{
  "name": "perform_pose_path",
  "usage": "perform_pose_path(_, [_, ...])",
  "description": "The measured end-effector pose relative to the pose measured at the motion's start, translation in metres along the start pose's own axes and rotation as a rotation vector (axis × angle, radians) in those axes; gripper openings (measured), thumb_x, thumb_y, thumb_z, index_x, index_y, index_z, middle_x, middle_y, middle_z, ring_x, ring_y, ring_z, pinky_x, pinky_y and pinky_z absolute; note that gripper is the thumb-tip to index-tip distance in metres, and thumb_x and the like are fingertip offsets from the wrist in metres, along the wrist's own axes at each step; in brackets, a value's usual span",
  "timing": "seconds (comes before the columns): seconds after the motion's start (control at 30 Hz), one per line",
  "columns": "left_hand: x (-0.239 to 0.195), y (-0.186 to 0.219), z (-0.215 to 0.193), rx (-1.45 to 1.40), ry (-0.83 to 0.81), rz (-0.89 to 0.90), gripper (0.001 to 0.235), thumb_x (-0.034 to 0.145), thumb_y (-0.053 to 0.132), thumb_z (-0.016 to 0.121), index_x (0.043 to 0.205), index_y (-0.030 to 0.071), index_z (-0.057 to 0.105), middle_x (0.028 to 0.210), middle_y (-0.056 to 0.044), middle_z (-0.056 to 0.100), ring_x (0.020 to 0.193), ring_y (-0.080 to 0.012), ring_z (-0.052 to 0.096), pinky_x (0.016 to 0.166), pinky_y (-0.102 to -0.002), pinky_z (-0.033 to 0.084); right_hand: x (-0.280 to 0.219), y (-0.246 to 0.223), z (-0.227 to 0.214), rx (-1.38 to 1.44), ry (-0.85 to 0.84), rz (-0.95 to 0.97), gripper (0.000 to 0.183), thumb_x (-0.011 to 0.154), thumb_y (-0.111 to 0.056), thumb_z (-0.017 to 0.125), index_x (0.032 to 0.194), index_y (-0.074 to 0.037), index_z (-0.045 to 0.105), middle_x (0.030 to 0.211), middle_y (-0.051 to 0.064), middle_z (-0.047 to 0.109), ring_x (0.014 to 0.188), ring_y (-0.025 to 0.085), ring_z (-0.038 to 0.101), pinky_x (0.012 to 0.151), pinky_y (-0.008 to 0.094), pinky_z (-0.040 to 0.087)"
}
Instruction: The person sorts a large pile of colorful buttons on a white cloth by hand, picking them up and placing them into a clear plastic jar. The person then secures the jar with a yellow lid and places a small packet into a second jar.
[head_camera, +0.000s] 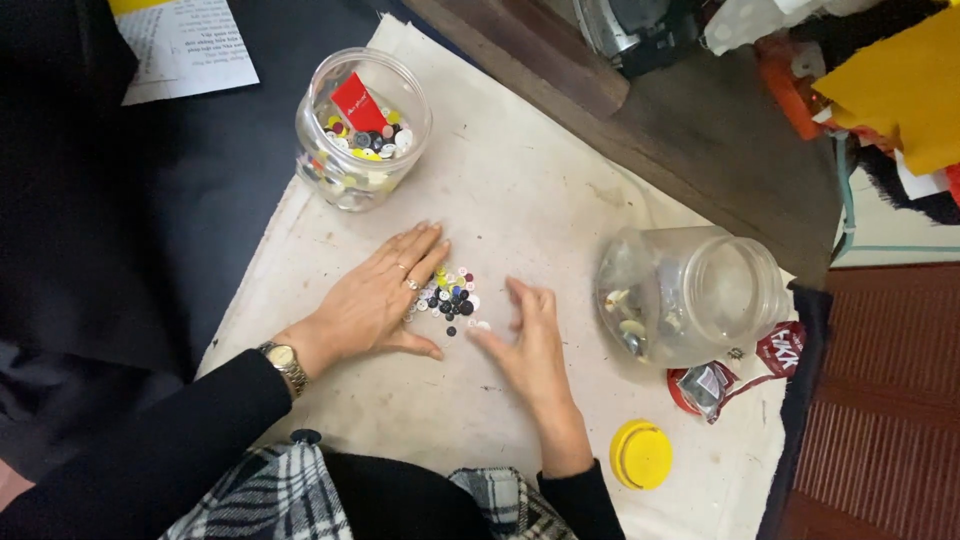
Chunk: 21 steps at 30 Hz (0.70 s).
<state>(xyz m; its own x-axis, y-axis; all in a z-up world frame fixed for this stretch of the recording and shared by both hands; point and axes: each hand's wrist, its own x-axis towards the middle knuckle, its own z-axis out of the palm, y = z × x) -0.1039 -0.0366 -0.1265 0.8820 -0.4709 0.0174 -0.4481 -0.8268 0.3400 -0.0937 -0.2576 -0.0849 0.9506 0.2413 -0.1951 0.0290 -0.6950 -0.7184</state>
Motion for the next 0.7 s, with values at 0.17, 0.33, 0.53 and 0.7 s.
perform_pose_path(0.17, [0.011,0.011,0.006,-0.101,-0.031,0.038,0.127,0.065,0.080,0.067,0.151,0.002,0.014,0.153,-0.022,0.025,0.144,-0.0297,0.022,0.118,-0.038,0.017,-0.007,-0.011,0.018,0.029,-0.032,0.125,0.069,0.069,-0.004,0.083,0.128,0.007,0.048,0.111,0.016,0.044,0.081,0.020,0.056,0.063,0.029,0.056])
perform_pose_path(0.33, [0.012,0.015,0.002,-0.227,-0.020,0.040,0.121,0.066,0.065,0.076,0.150,0.001,0.016,0.153,-0.022,0.025,0.144,-0.0302,0.020,0.118,-0.040,0.019,0.006,-0.005,0.027,0.123,-0.046,-0.003,0.067,0.069,-0.004,0.082,0.127,0.005,0.049,0.106,0.013,0.043,0.081,0.019,0.056,0.061,0.022,0.056])
perform_pose_path(0.53, [0.007,0.011,-0.009,-0.050,-0.027,0.026,0.129,0.063,0.082,0.067,0.150,0.002,0.017,0.153,-0.022,0.025,0.145,-0.0298,0.019,0.119,-0.039,0.015,0.023,-0.018,0.007,0.026,-0.118,-0.047,0.070,0.071,-0.009,0.083,0.131,0.003,0.049,0.117,0.016,0.044,0.086,0.022,0.057,0.067,0.031,0.056])
perform_pose_path(0.7, [0.017,0.011,0.003,-0.076,0.004,0.062,0.125,0.062,0.079,0.068,0.148,0.000,0.022,0.151,-0.020,0.029,0.144,-0.0297,0.023,0.120,-0.038,0.017,0.041,0.001,0.008,0.014,-0.105,-0.199,0.043,0.079,-0.018,0.076,0.117,-0.006,0.061,0.110,0.009,0.052,0.081,0.023,0.059,0.068,0.034,0.053])
